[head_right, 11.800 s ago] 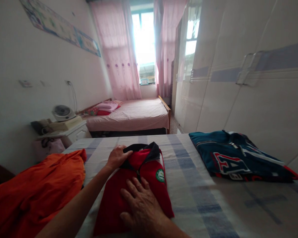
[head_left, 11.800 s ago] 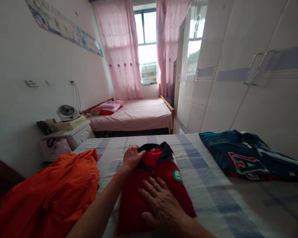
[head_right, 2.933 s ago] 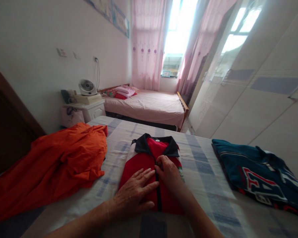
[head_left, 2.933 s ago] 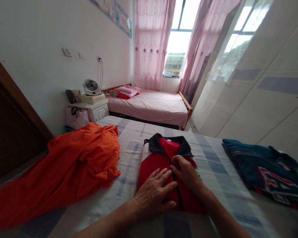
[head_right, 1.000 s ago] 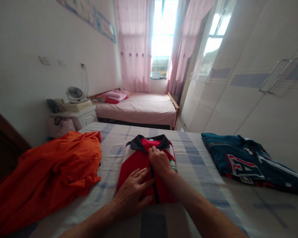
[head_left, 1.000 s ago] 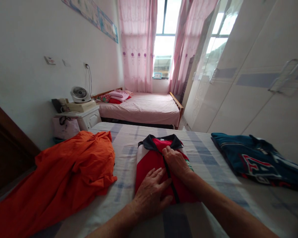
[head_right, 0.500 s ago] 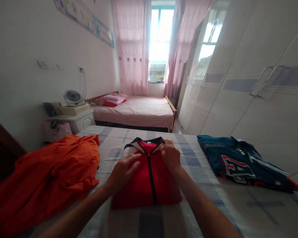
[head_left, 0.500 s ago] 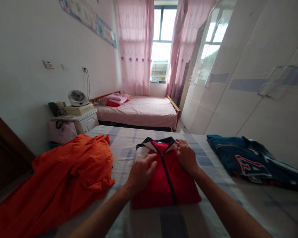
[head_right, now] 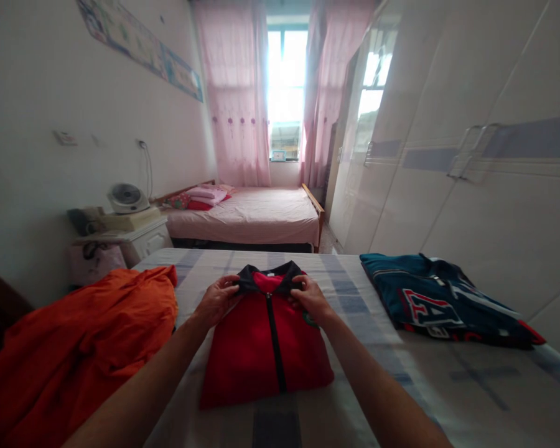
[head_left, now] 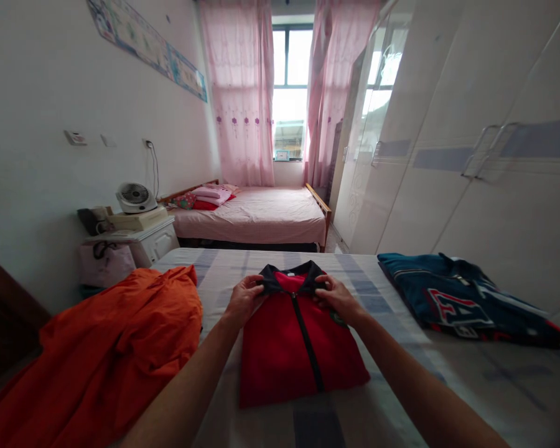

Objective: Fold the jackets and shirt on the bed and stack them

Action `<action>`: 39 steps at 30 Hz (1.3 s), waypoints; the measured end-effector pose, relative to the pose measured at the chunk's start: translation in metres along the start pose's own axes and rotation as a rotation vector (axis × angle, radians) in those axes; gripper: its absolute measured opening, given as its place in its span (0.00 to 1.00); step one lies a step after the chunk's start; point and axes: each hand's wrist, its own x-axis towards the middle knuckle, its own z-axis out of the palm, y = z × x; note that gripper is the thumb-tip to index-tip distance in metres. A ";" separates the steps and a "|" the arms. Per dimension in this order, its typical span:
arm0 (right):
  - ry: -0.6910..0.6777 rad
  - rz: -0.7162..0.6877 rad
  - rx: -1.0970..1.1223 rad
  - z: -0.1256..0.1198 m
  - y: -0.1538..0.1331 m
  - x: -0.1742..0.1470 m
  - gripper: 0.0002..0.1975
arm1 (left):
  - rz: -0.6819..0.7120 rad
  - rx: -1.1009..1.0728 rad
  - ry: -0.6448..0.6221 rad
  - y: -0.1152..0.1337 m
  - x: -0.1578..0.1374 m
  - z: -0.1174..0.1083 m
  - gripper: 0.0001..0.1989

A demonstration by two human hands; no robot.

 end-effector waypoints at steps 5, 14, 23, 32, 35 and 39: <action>0.138 -0.148 -0.201 0.001 0.003 -0.015 0.14 | 0.209 0.241 0.122 0.000 -0.011 0.001 0.18; -0.076 -0.316 -0.654 0.010 0.022 -0.032 0.19 | 0.377 0.921 -0.159 -0.026 -0.029 -0.006 0.25; 0.000 0.167 -0.052 -0.026 0.037 -0.040 0.25 | 0.265 0.671 -0.048 -0.048 -0.069 -0.019 0.28; -0.400 0.453 0.784 -0.043 0.023 -0.044 0.18 | 0.255 0.553 0.035 -0.059 -0.074 -0.014 0.26; -0.502 0.472 0.968 -0.033 0.014 -0.040 0.13 | 0.277 0.586 0.036 -0.061 -0.073 -0.016 0.26; -0.524 0.569 1.044 -0.020 0.005 -0.032 0.14 | 0.307 0.587 0.046 -0.069 -0.069 -0.019 0.25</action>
